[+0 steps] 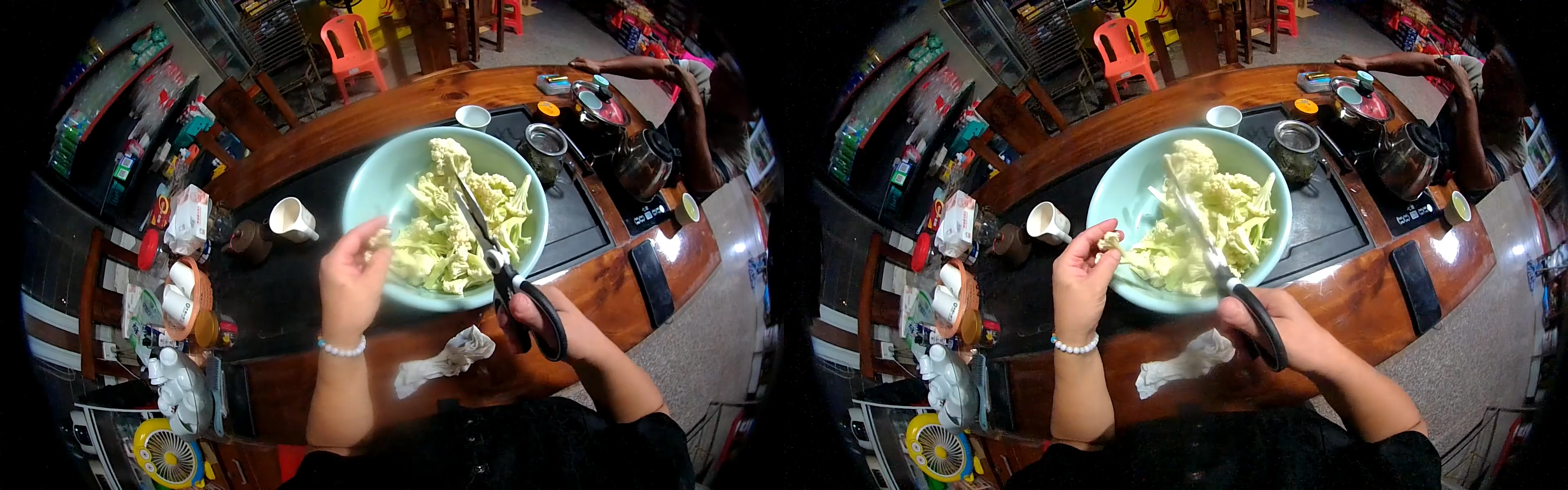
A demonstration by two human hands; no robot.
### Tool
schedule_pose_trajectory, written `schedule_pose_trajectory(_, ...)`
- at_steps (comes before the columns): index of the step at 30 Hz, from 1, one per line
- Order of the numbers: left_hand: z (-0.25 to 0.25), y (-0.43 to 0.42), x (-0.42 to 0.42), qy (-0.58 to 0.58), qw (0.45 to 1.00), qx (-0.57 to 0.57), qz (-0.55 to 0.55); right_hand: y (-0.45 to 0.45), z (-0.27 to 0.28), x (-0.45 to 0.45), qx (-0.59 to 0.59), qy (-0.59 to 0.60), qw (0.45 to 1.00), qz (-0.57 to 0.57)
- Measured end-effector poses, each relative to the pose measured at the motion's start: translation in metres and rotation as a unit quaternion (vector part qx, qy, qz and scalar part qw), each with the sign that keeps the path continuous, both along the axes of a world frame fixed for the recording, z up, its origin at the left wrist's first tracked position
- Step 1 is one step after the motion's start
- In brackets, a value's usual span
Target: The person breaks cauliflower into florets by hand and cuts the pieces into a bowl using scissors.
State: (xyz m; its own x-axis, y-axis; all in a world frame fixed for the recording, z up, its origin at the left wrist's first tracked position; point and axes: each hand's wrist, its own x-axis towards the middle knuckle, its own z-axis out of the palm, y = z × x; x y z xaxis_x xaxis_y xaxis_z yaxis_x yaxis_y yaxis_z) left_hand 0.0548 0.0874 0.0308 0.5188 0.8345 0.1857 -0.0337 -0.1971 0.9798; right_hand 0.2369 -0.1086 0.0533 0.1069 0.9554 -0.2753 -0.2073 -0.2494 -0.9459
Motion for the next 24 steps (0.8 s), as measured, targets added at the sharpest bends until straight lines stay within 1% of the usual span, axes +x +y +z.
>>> schedule_pose_trajectory(1,0.001,0.000,0.001,-0.010,1.000,-0.002,0.009,0.000,0.010,0.003,-0.010,-0.003,1.000,0.011)
schedule_pose_trajectory(4,0.002,0.002,-0.002,-0.048,0.999,-0.018,0.006,0.000,0.009,0.006,-0.042,-0.134,0.988,0.058)
schedule_pose_trajectory(5,0.002,0.004,-0.003,-0.051,0.998,-0.017,0.021,0.002,0.011,0.009,-0.050,-0.228,0.968,0.095)
schedule_pose_trajectory(8,0.003,0.010,-0.010,-0.113,0.992,-0.045,0.022,0.000,0.000,0.010,-0.055,-0.310,0.943,0.109)
schedule_pose_trajectory(12,0.009,0.012,-0.013,-0.210,0.972,-0.104,0.033,0.002,0.020,0.015,-0.130,-0.403,0.895,0.140)
schedule_pose_trajectory(15,0.006,0.016,-0.018,-0.246,0.959,-0.138,-0.026,0.000,0.027,0.019,-0.118,-0.373,0.911,0.131)
schedule_pose_trajectory(19,0.009,0.013,-0.019,-0.280,0.934,-0.201,-0.095,-0.002,0.029,0.024,-0.068,-0.369,0.914,0.151)
schedule_pose_trajectory(21,0.008,0.012,-0.019,-0.282,0.932,-0.199,-0.112,-0.005,0.022,0.027,-0.028,-0.356,0.920,0.161)
schedule_pose_trajectory(24,0.009,0.009,-0.016,-0.295,0.926,-0.193,-0.135,-0.010,0.009,0.029,-0.005,-0.282,0.940,0.189)
